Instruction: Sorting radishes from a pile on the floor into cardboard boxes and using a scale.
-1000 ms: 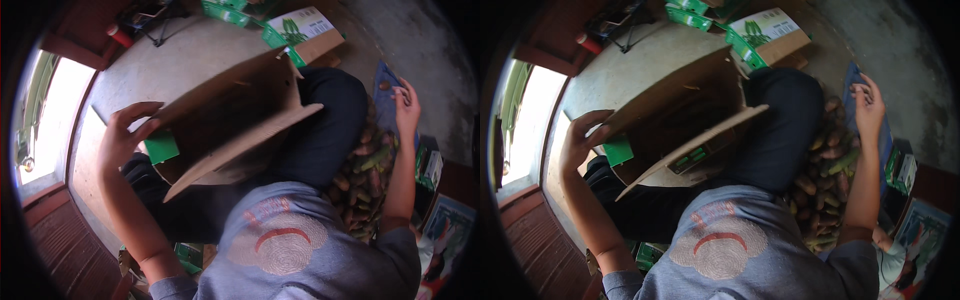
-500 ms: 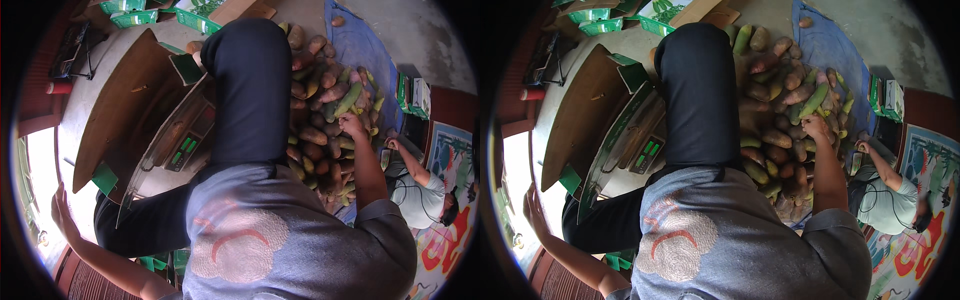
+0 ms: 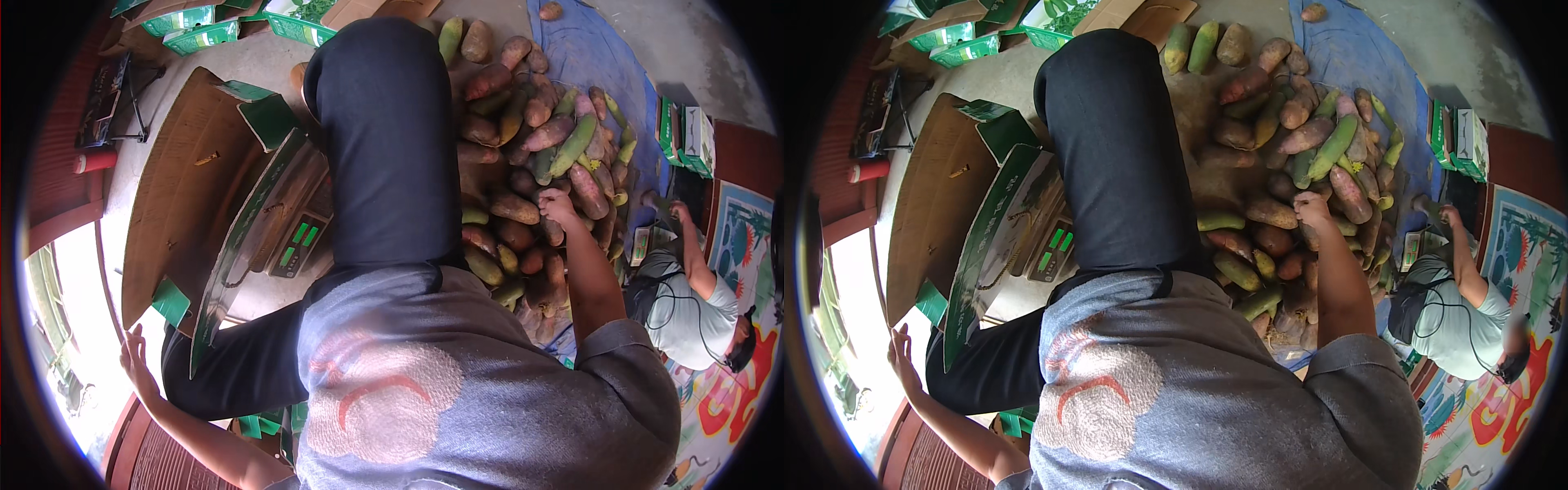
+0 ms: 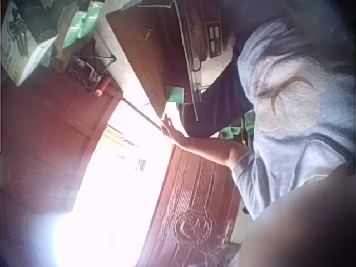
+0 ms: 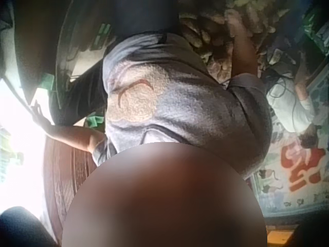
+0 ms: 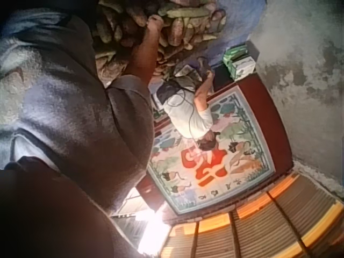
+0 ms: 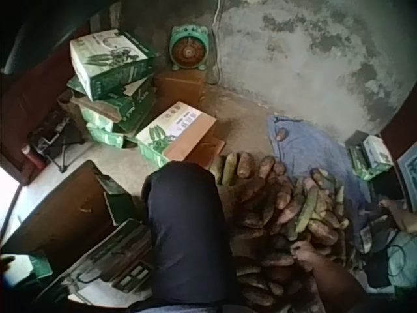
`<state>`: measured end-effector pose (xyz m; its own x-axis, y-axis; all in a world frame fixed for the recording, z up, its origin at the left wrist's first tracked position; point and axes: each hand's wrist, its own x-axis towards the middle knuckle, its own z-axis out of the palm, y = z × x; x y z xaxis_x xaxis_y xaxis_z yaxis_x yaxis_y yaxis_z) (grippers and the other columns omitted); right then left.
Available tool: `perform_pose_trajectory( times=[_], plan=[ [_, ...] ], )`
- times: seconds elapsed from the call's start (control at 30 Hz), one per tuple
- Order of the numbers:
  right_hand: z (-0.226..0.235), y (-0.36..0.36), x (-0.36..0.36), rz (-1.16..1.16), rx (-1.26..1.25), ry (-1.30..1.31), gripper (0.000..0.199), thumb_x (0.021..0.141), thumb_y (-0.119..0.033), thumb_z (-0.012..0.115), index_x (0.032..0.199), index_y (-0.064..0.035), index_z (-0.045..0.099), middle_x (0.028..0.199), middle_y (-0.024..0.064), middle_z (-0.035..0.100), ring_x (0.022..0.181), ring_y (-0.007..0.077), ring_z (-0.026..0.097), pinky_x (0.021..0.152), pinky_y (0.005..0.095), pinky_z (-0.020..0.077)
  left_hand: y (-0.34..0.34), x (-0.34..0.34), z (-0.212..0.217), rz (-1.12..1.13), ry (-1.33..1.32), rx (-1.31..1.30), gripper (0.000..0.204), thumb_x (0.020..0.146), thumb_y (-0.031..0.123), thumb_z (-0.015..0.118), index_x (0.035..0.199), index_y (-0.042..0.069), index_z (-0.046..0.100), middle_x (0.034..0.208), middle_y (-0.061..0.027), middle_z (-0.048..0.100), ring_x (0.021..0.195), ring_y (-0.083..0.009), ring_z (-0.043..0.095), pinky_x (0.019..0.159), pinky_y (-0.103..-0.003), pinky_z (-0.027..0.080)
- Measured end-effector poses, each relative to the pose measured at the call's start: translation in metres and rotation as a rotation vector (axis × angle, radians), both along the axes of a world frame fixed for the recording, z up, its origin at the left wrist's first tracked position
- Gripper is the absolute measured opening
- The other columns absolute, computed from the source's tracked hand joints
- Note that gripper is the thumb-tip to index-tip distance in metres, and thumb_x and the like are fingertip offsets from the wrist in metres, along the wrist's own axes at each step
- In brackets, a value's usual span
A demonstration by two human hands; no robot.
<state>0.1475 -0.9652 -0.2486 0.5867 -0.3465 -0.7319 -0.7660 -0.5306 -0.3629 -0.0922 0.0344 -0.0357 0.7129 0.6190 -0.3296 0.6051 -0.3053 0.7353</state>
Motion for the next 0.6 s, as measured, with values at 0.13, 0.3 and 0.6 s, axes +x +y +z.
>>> perform_pose_trajectory(
  times=[0.13,0.3,0.6],
  plan=[
    [-0.025,0.039,0.006,0.196,-0.017,-0.057,0.029,0.092,-0.009,0.070,0.120,-0.0001,0.067,0.094,0.0109,0.072,0.080,0.0191,0.070,0.072,0.0314,0.0580,-0.008,-0.005,0.002,0.052,0.011,-0.019,0.040,0.104,0.038,0.055,0.117,0.001,0.065,0.127,-0.0170,0.066,0.129,-0.0250,0.058,0.114,-0.043,0.040],
    [-0.055,0.049,0.000,0.299,0.011,-0.044,0.029,0.090,-0.005,0.066,0.119,0.0003,0.068,0.095,0.0143,0.073,0.083,0.0174,0.071,0.073,0.0325,0.0578,-0.010,-0.005,-0.006,0.008,0.122,-0.065,0.046,0.103,0.038,0.056,0.130,0.001,0.061,0.133,-0.0149,0.064,0.132,-0.0243,0.056,0.114,-0.043,0.039],
    [-0.036,0.094,-0.049,0.921,-0.256,0.227,0.032,0.085,-0.021,0.070,0.116,-0.0119,0.073,0.120,0.0122,0.071,0.114,0.0334,0.066,0.095,0.0434,0.0534,-0.016,-0.007,-0.003,0.001,0.198,-0.107,0.051,0.101,0.038,0.060,0.138,0.003,0.056,0.137,-0.0150,0.061,0.133,-0.0234,0.055,0.112,-0.040,0.040]
  ],
)
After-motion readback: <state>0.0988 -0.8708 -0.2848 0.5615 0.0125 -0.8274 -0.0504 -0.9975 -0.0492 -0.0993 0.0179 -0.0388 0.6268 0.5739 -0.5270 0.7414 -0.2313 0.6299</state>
